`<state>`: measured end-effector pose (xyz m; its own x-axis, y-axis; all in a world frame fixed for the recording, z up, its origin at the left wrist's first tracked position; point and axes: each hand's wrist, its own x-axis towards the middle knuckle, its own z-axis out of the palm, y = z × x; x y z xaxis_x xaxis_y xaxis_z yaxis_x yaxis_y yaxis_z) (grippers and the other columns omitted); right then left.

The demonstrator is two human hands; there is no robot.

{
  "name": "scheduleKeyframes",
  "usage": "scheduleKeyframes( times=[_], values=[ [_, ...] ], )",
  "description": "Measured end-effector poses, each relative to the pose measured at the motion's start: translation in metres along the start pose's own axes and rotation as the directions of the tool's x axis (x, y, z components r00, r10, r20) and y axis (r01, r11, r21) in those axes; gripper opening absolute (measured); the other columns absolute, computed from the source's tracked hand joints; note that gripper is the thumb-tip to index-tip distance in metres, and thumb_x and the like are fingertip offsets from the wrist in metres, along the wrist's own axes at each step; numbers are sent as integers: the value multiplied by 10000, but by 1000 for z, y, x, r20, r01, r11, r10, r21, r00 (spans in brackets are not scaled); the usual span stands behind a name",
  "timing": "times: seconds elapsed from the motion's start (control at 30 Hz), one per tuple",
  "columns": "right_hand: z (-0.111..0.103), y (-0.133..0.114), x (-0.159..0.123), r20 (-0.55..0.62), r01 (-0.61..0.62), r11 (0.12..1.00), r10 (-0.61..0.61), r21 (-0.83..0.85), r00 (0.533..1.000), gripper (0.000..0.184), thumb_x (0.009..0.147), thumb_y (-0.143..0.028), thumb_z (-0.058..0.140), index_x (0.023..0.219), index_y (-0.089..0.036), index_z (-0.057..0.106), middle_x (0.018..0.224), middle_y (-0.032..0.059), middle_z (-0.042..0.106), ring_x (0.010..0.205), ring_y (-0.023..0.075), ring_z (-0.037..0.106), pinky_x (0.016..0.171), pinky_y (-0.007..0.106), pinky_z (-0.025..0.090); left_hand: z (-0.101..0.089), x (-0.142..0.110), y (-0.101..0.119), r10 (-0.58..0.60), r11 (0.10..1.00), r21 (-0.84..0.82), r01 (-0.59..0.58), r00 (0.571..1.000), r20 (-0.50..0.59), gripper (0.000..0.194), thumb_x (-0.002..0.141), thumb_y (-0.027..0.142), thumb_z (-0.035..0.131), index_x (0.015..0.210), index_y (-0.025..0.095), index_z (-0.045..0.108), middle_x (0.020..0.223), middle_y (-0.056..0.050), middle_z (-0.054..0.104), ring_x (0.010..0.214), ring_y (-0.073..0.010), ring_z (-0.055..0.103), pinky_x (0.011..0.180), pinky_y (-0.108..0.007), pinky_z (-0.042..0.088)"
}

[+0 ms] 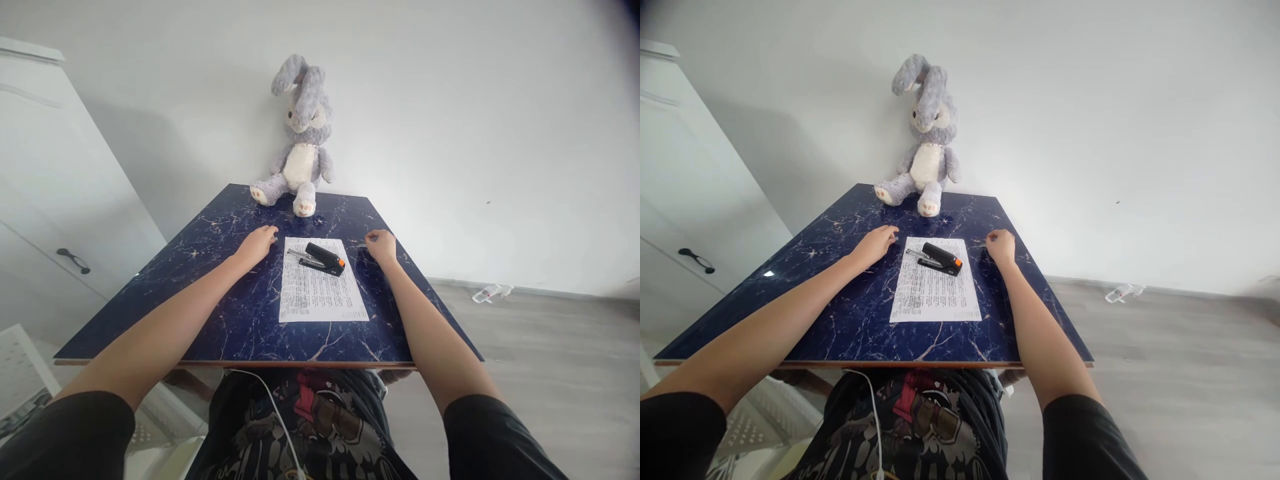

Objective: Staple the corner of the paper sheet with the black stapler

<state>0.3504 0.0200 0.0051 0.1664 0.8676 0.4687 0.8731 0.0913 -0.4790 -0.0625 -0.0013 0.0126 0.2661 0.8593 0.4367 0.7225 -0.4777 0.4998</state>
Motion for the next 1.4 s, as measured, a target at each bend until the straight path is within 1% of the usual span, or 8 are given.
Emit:
scheduleKeyframes(
  times=[0.23, 0.4, 0.57, 0.8, 0.93, 1.07, 1.23, 1.4],
  values=[
    [1, -11, -2, -21, -20, 983, 24, 182, 999, 226, 788, -261, 637, 859, -174, 833, 907, 94, 783, 819, 250, 693, 890, 375, 538, 11, -9, 26, -17, 908, -419, -10, 998, -61, 213, 918, 378, 698, 1029, 197, 680, 998, -84, 760, 893, -230, 732, 838, -358, 592],
    [2, -12, -3, -29, -16, 974, 23, 224, 999, 213, 766, -264, 642, 825, -180, 828, 888, 90, 787, 819, 253, 692, 886, 378, 533, 10, -14, 37, 1, 879, -476, -19, 999, -38, 317, 944, 491, 706, 1027, 205, 601, 931, -80, 803, 843, -225, 766, 843, -362, 590],
    [4, -14, -4, -14, -4, 973, 8, 232, 1000, 216, 758, -264, 641, 821, -178, 829, 880, 89, 791, 814, 252, 694, 877, 374, 534, 9, -14, 37, -6, 852, -524, -14, 999, -37, 378, 907, 530, 750, 1033, 190, 639, 922, -93, 813, 776, -218, 765, 787, -349, 588],
    [4, -17, -5, 10, -27, 973, 26, 231, 1000, 211, 760, -269, 655, 828, -172, 830, 889, 95, 792, 841, 257, 701, 871, 366, 532, 7, -13, 35, -28, 847, -532, 2, 999, -40, 367, 886, 529, 762, 953, 168, 754, 849, -91, 781, 757, -211, 725, 611, -284, 533],
    [3, -18, -5, 22, -33, 973, 29, 227, 999, 214, 762, -260, 648, 833, -174, 831, 875, 92, 791, 833, 256, 703, 849, 360, 533, 9, -12, 33, -58, 818, -575, 16, 997, -56, 358, 843, 506, 802, 944, 166, 761, 841, -82, 766, 738, -198, 706, 604, -280, 537],
    [3, -19, -5, 27, -25, 975, 20, 219, 999, 212, 760, -263, 643, 825, -181, 828, 853, 87, 789, 817, 257, 704, 839, 365, 534, 10, -12, 33, -60, 818, -574, 10, 996, -67, 356, 831, 504, 816, 931, 166, 769, 862, -84, 775, 759, -202, 716, 700, -323, 591],
    [4, -19, -5, 39, -17, 975, 9, 223, 999, 194, 759, -272, 651, 813, -195, 820, 832, 76, 790, 824, 258, 709, 847, 368, 543, 8, -13, 32, 8, 855, -519, -23, 1000, -30, 357, 809, 496, 845, 946, 170, 802, 968, -110, 811, 887, -260, 768, 903, -424, 627],
    [6, -18, -5, 64, 8, 971, -24, 240, 998, 197, 774, -274, 652, 843, -198, 820, 857, 74, 798, 828, 251, 717, 850, 362, 547, 8, -11, 31, 182, 947, -262, -188, 982, -46, 226, 942, 349, 703, 1063, 214, 838, 1127, -101, 811, 1020, -279, 763, 995, -458, 595]
  ],
)
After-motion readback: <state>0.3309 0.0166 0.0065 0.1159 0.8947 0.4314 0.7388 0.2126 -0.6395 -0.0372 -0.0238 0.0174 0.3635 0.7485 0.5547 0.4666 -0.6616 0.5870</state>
